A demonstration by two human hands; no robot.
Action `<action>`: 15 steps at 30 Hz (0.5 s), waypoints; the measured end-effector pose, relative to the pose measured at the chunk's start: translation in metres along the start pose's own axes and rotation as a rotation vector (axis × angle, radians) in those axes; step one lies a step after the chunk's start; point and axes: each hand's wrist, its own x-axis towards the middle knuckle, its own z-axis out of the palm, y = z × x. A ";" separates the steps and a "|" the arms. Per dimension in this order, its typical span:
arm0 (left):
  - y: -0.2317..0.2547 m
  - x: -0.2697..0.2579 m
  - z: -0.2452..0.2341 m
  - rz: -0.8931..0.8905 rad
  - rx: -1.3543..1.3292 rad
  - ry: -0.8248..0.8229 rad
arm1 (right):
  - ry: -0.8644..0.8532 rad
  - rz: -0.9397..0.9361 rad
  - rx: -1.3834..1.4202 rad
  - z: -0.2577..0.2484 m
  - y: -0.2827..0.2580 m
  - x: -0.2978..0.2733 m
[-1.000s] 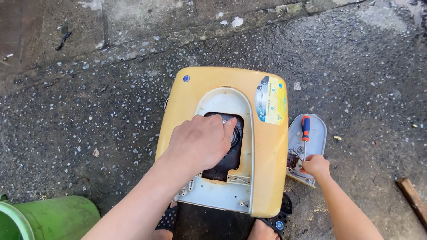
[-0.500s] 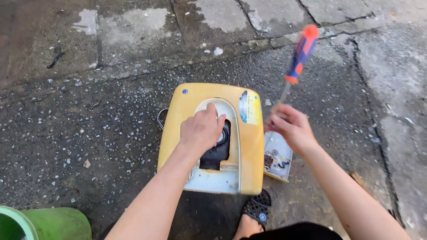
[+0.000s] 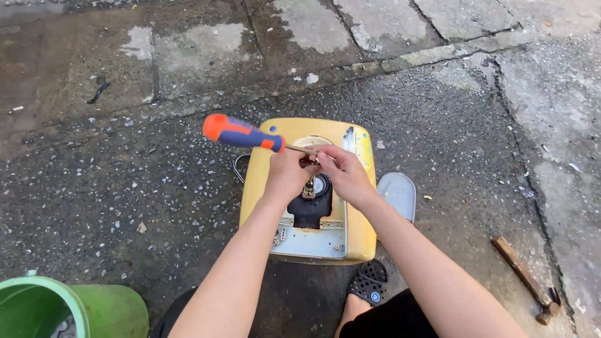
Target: Using a screwdriver to disassemble and inspect the internal components of a yellow appliance, likely for cleaning or repair.
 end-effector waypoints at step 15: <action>-0.027 -0.005 -0.010 -0.576 -0.906 -0.261 | 0.044 0.090 -0.006 0.041 0.050 0.002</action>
